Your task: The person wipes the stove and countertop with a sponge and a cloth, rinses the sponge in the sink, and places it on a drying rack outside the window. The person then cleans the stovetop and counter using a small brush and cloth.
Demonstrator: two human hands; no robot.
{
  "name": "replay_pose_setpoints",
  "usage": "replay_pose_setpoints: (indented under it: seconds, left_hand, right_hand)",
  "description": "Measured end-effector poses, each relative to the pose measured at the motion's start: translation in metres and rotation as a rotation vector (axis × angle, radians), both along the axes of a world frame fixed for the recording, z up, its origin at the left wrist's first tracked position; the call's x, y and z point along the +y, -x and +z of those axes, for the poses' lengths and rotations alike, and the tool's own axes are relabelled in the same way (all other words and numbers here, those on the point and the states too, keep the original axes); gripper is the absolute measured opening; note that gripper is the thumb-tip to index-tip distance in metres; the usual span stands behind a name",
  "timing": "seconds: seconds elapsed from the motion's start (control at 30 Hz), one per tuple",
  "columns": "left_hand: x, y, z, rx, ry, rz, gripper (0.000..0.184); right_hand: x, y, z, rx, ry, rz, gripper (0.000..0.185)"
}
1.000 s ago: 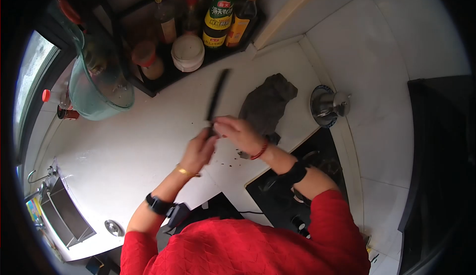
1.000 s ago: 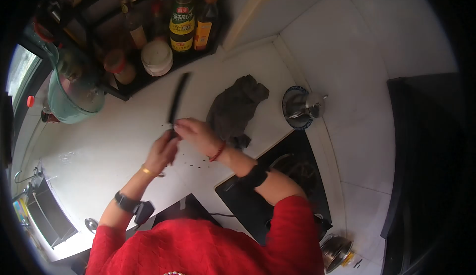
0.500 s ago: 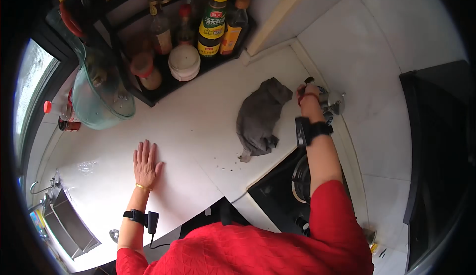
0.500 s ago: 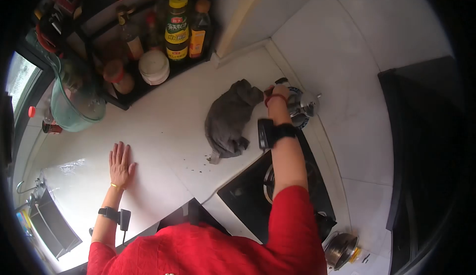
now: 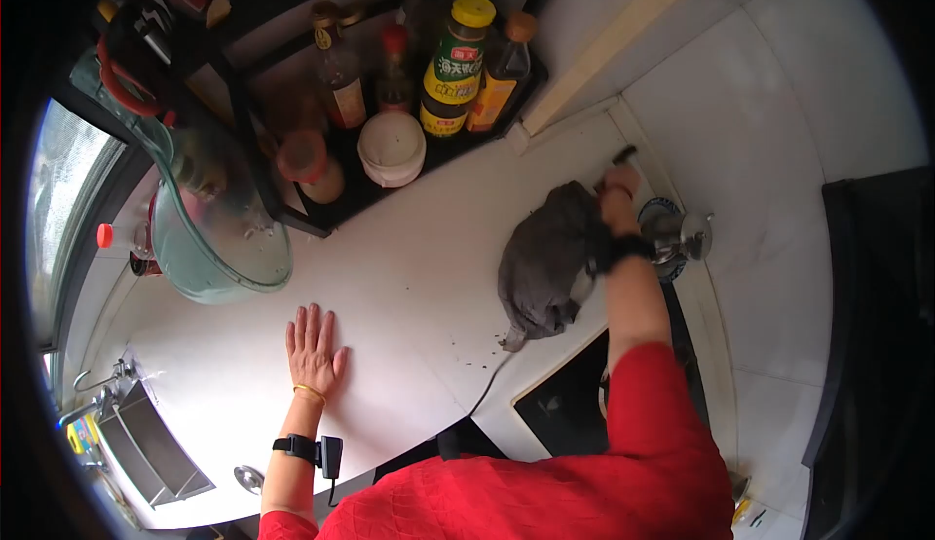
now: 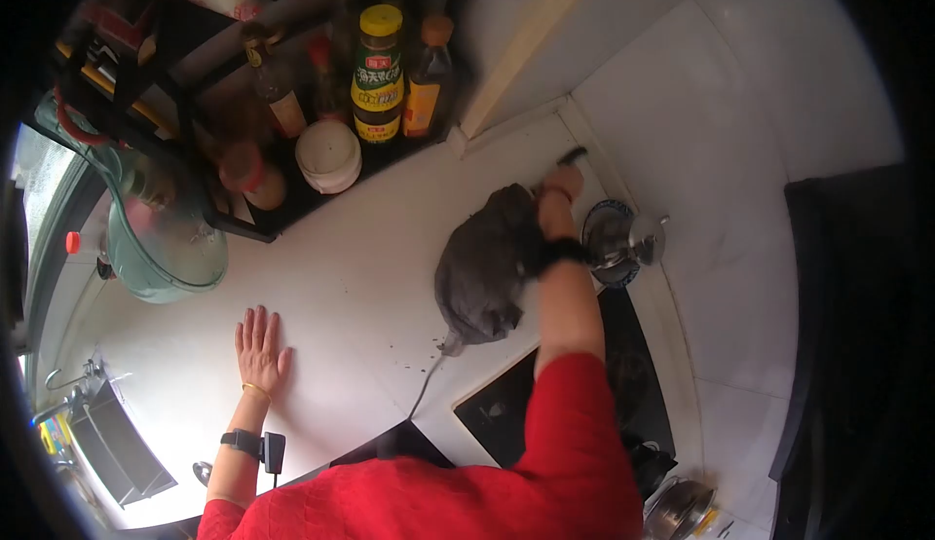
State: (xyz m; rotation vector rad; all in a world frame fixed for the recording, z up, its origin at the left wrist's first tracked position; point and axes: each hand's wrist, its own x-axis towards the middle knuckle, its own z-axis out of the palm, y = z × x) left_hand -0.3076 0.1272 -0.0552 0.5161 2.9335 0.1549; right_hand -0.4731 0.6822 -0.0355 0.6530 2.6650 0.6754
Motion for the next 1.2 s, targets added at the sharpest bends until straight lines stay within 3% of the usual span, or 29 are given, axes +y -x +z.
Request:
replay_pose_setpoints:
  seconds: [0.17, 0.33, 0.43, 0.5, 0.6, 0.7, 0.8, 0.93, 1.1, 1.2]
  left_hand:
    - [0.004, 0.003, 0.005, -0.006, 0.008, 0.001, 0.062]
    - [0.002, 0.002, 0.0, 0.012, 0.023, -0.011, 0.062]
    - [-0.001, 0.002, -0.002, 0.017, -0.003, -0.016, 0.062]
    - [0.0, 0.002, -0.002, 0.019, 0.007, -0.014, 0.063]
    - [0.001, 0.003, 0.001, 0.012, 0.011, -0.013, 0.062]
    - [0.001, 0.003, 0.001, 0.003, -0.003, -0.01, 0.062]
    - [0.001, 0.004, 0.001, 0.006, 0.001, -0.012, 0.061]
    - [0.001, 0.003, 0.002, -0.001, 0.005, -0.013, 0.061]
    - [0.0, 0.003, -0.004, 0.038, 0.009, -0.033, 0.061]
    - [-0.004, 0.001, -0.001, 0.017, 0.018, -0.034, 0.062]
  right_hand:
    - [-0.001, 0.007, 0.024, -0.049, 0.101, -0.143, 0.024]
    - [-0.013, 0.057, 0.01, 0.011, 0.212, -0.266, 0.02]
    - [0.013, 0.034, -0.01, 0.595, 0.608, -0.453, 0.021]
    - [0.041, 0.017, -0.02, 0.597, 0.555, -0.241, 0.024]
    - [0.028, 0.021, -0.015, 0.488, 0.439, -0.168, 0.028]
    - [-0.005, 0.047, 0.01, 0.359, 0.45, -0.306, 0.032]
    - [0.025, 0.039, 0.001, 0.403, 0.557, -0.162, 0.034]
    - [0.052, 0.021, 0.013, 0.529, 0.808, -0.21, 0.035]
    - [0.045, 0.037, -0.001, 0.463, 0.593, -0.106, 0.035]
    - [0.039, 0.043, -0.021, 0.557, 0.734, -0.223, 0.036]
